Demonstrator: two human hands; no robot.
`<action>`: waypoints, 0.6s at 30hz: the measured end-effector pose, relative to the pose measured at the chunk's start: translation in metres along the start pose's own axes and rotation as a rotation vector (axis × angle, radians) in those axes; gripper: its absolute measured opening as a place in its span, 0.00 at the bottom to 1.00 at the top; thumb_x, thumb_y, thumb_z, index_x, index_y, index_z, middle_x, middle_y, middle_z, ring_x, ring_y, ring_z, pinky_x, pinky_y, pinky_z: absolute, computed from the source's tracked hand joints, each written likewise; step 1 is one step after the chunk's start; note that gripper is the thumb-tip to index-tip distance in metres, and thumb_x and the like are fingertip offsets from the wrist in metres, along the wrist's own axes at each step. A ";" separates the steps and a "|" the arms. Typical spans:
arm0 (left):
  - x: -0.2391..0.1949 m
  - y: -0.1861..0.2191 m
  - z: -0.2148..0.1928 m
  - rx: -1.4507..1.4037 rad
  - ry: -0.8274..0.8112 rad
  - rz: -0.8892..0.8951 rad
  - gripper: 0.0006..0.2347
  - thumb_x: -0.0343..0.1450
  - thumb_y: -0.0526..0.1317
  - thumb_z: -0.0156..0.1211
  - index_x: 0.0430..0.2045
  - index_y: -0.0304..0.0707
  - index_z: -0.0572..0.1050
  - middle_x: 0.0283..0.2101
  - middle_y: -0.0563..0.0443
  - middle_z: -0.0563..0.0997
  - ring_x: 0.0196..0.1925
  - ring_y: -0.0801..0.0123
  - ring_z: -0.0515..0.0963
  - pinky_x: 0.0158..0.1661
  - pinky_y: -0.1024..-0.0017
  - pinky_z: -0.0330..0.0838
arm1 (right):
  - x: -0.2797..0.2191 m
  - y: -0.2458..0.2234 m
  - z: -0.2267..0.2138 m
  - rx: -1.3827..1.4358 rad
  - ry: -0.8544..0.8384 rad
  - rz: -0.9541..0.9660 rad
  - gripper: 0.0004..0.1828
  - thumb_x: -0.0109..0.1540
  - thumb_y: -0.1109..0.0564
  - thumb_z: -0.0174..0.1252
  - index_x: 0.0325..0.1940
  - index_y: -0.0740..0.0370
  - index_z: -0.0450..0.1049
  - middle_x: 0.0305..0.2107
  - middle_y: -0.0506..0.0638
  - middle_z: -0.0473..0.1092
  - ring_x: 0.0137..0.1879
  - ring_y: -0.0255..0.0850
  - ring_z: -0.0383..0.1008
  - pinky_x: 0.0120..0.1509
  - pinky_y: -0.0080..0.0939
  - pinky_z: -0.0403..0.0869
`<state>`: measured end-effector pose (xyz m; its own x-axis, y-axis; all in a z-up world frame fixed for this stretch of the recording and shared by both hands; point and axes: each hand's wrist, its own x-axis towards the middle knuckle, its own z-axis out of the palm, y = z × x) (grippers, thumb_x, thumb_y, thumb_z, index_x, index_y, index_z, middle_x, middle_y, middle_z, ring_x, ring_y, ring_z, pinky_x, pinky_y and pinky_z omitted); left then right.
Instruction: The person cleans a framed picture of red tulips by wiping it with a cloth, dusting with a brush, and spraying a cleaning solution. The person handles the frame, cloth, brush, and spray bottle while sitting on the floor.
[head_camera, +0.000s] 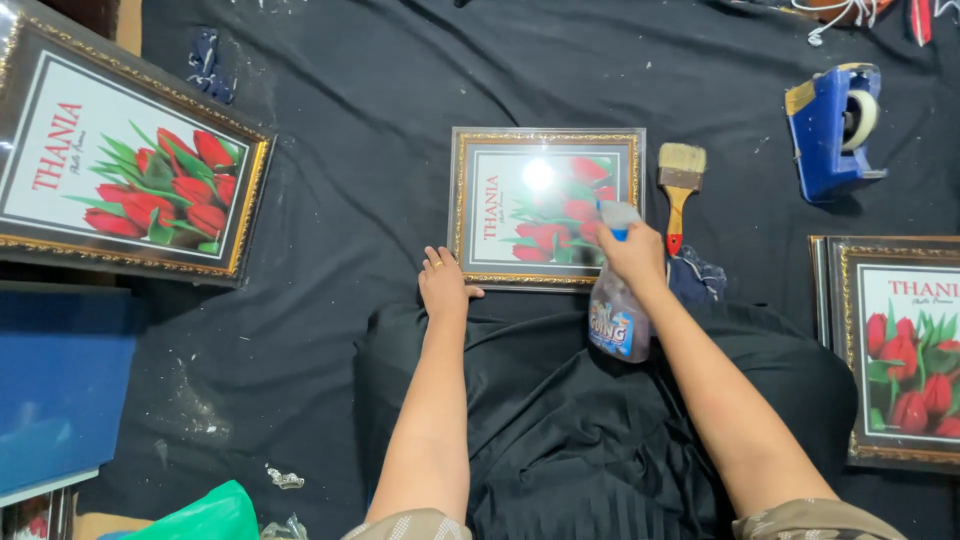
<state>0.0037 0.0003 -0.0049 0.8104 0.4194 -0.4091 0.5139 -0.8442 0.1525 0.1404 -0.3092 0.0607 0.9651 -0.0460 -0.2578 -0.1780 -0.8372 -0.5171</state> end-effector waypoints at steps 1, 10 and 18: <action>-0.002 0.002 -0.004 -0.001 0.004 -0.004 0.58 0.48 0.59 0.80 0.70 0.29 0.52 0.73 0.31 0.56 0.73 0.46 0.62 0.67 0.55 0.57 | -0.009 -0.005 0.003 0.001 -0.001 -0.006 0.41 0.57 0.21 0.62 0.39 0.66 0.79 0.37 0.66 0.77 0.50 0.64 0.78 0.51 0.60 0.76; -0.004 0.004 -0.005 -0.018 -0.055 -0.008 0.57 0.52 0.57 0.79 0.71 0.28 0.49 0.74 0.29 0.53 0.74 0.44 0.59 0.68 0.54 0.56 | -0.094 -0.096 -0.044 0.362 -0.082 -0.415 0.19 0.60 0.40 0.65 0.27 0.56 0.76 0.16 0.50 0.74 0.31 0.49 0.78 0.41 0.45 0.74; 0.003 -0.001 0.005 -0.024 -0.028 0.001 0.59 0.49 0.59 0.79 0.70 0.28 0.49 0.74 0.29 0.53 0.74 0.43 0.59 0.68 0.54 0.55 | -0.038 -0.024 0.014 0.381 0.084 -0.296 0.16 0.60 0.41 0.68 0.33 0.54 0.77 0.17 0.51 0.73 0.32 0.49 0.79 0.41 0.45 0.75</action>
<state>0.0035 0.0007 -0.0109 0.8027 0.4086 -0.4343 0.5200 -0.8362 0.1742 0.1058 -0.2795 0.0714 0.9943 0.1065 0.0040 0.0637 -0.5630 -0.8240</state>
